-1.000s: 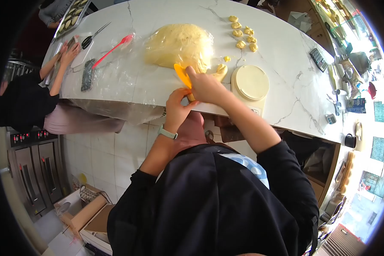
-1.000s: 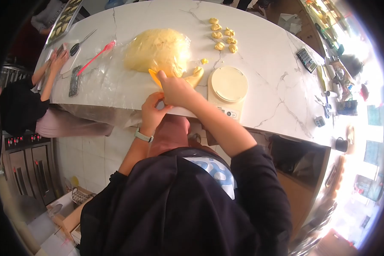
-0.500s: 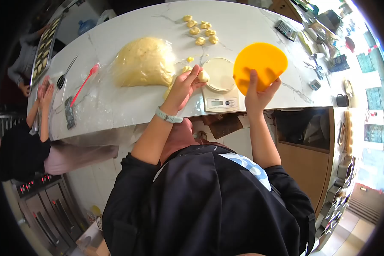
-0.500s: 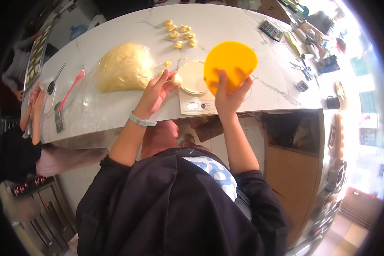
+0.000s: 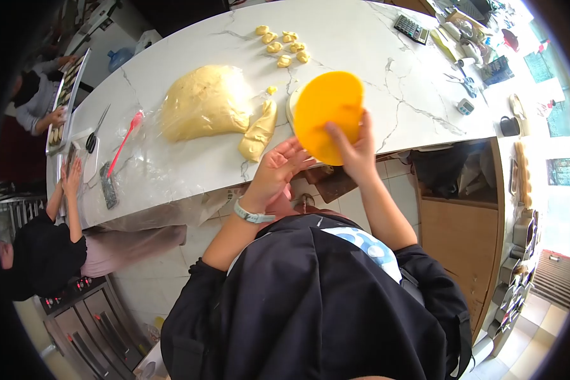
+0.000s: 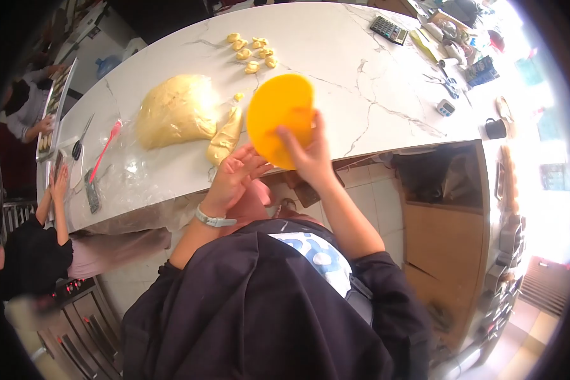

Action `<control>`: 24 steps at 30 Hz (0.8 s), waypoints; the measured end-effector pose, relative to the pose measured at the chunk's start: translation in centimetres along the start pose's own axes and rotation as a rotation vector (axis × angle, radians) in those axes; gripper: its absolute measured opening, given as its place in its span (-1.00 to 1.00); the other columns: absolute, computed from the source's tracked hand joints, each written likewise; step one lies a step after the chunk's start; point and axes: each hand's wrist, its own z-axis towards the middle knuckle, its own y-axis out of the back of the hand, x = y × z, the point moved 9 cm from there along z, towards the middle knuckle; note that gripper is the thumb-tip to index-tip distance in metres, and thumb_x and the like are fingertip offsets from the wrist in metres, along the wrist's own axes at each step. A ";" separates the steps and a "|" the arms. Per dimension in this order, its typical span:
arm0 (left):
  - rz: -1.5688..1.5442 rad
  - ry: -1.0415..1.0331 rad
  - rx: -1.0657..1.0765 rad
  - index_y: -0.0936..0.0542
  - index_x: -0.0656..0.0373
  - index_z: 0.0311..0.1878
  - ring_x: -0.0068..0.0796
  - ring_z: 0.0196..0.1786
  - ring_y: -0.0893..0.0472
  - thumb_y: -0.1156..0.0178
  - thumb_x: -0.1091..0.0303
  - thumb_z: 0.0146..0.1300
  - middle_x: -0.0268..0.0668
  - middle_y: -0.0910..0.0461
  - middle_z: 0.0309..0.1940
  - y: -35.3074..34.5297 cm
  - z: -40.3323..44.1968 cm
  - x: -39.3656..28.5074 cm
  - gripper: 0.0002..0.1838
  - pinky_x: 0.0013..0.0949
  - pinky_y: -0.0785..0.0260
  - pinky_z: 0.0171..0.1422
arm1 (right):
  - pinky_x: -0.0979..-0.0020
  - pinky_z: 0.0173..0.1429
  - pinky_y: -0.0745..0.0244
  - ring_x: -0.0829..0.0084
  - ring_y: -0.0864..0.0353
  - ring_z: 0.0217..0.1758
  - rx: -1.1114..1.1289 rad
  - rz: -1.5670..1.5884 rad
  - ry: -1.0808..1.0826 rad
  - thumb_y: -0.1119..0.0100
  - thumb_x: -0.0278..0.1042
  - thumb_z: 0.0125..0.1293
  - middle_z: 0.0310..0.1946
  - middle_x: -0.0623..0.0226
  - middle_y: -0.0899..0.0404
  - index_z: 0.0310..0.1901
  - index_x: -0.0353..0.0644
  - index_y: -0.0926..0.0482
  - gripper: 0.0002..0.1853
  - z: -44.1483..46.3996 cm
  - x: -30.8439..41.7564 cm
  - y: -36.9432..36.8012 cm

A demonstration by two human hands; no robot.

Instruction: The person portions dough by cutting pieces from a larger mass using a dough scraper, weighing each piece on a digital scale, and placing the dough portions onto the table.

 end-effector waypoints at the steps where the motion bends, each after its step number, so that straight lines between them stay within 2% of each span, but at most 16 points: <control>1: 0.031 -0.006 -0.014 -0.49 0.38 0.05 -0.40 -0.01 -0.60 -0.19 0.47 0.26 -0.14 -0.58 -0.06 1.6 0.1 0.9 -0.68 -0.37 -0.48 0.10 | 0.49 -0.04 -0.48 0.50 -0.54 -0.05 0.001 -0.155 0.090 -0.21 -0.43 0.27 -0.10 0.22 -0.52 0.12 -0.27 -0.24 -0.54 0.0 -0.7 -0.8; 4: 0.261 -0.147 -0.239 -0.54 0.38 -0.04 -0.40 -0.09 -0.63 -0.21 0.49 0.24 -0.15 -0.62 -0.15 4.2 -0.8 -1.1 -0.75 -0.39 -0.51 0.04 | 0.49 -0.05 -0.48 0.49 -0.55 -0.07 -0.095 -0.112 0.057 -0.20 -0.44 0.27 -0.12 0.20 -0.52 0.11 -0.28 -0.24 -0.55 0.1 -0.5 -0.5; 5: 0.314 -0.253 -0.353 -0.57 0.38 -0.13 -0.42 -0.17 -0.65 -0.26 0.50 0.19 -0.19 -0.64 -0.25 5.3 -1.5 -2.3 -0.79 -0.44 -0.52 -0.02 | 0.49 -0.07 -0.49 0.47 -0.56 -0.08 -0.149 -0.058 0.107 -0.20 -0.44 0.27 -0.12 0.17 -0.52 0.09 -0.29 -0.24 -0.57 0.4 0.5 0.1; 8: 0.770 -0.501 -0.533 -0.61 0.31 -0.21 -0.47 -0.20 -0.65 -0.29 0.53 0.14 -0.25 -0.66 -0.33 8.7 -4.9 -5.0 -0.85 -0.44 -0.49 -0.04 | 0.49 -0.03 -0.47 0.46 -0.54 -0.07 -0.290 -0.036 0.117 -0.20 -0.41 0.29 -0.11 0.16 -0.51 0.07 -0.32 -0.24 -0.58 1.1 1.1 3.8; 11: 1.384 -0.677 -0.670 -0.63 0.27 -0.31 -0.43 -0.21 -0.66 -0.31 0.56 0.09 -0.25 -0.67 -0.38 8.0 -6.8 -7.7 -0.91 -0.41 -0.46 -0.06 | 0.46 0.04 -0.43 0.45 -0.51 -0.02 -0.418 -0.071 0.147 -0.21 -0.37 0.28 -0.09 0.16 -0.49 0.09 -0.34 -0.24 -0.54 0.8 1.4 7.8; 14: 1.516 -0.755 -0.680 -0.64 0.25 -0.34 -0.31 -0.18 -0.65 -0.34 0.48 0.07 -0.21 -0.67 -0.34 9.7 -5.4 -7.9 -0.91 -0.32 -0.45 -0.04 | 0.46 0.06 -0.41 0.44 -0.49 0.00 -0.493 -0.065 0.139 -0.22 -0.38 0.27 -0.06 0.15 -0.47 0.10 -0.33 -0.23 -0.53 0.1 1.4 10.3; 15: 1.591 -0.768 -0.592 -0.64 0.27 -0.16 -0.16 -0.09 -0.62 -0.34 0.41 0.09 -0.11 -0.66 -0.21 9.4 -4.5 -7.7 -0.76 -0.24 -0.45 -0.01 | 0.46 0.08 -0.40 0.44 -0.48 0.01 -0.513 -0.067 0.157 -0.22 -0.39 0.27 -0.06 0.17 -0.46 0.10 -0.32 -0.23 -0.53 -0.1 1.4 10.9; 18: 1.743 -0.716 -0.564 -0.56 0.26 0.04 -0.05 0.02 -0.58 -0.25 0.36 0.17 -0.07 -0.61 -0.06 8.3 -3.2 -5.0 -0.63 -0.14 -0.39 0.12 | 0.46 0.09 -0.39 0.45 -0.47 0.01 -0.536 -0.041 0.186 -0.23 -0.39 0.27 -0.07 0.18 -0.46 0.10 -0.32 -0.23 -0.53 -0.3 1.3 12.0; 19: 1.779 -0.669 -0.531 -0.48 0.28 0.15 -0.04 0.07 -0.55 -0.21 0.47 0.17 -0.06 -0.56 0.02 7.9 -3.1 -4.4 -0.56 -0.11 -0.38 0.17 | 0.46 0.08 -0.39 0.45 -0.47 0.01 -0.543 -0.045 0.197 -0.23 -0.39 0.26 -0.08 0.18 -0.45 0.09 -0.33 -0.23 -0.53 -0.4 1.6 12.2; 22: 1.486 -0.453 -0.380 -0.52 0.27 0.10 -0.08 0.07 -0.56 -0.13 0.58 0.15 -0.06 -0.57 0.01 9.3 -2.6 -4.2 -0.61 -0.14 -0.38 0.19 | 0.47 0.07 -0.39 0.46 -0.48 -0.01 -0.548 -0.075 0.222 -0.23 -0.38 0.27 -0.08 0.18 -0.45 0.08 -0.33 -0.23 -0.53 -0.6 2.0 12.6; 23: 1.495 -0.453 -0.313 -0.55 0.24 0.06 -0.12 0.07 -0.57 -0.03 0.69 0.11 -0.06 -0.56 0.02 8.9 -2.7 -4.6 -0.58 -0.18 -0.38 0.21 | 0.48 0.07 -0.40 0.47 -0.48 -0.02 -0.558 -0.063 0.215 -0.23 -0.38 0.26 -0.09 0.18 -0.45 0.08 -0.33 -0.23 -0.54 -0.7 2.0 12.8; 24: 1.562 -0.530 -0.215 -0.56 0.23 0.06 -0.13 0.09 -0.56 -0.01 0.71 0.10 -0.06 -0.56 0.02 8.1 -2.8 -4.8 -0.57 -0.19 -0.38 0.21 | 0.48 0.06 -0.40 0.47 -0.49 -0.02 -0.568 -0.051 0.209 -0.24 -0.38 0.26 -0.10 0.18 -0.45 0.07 -0.33 -0.23 -0.54 -0.7 2.1 13.1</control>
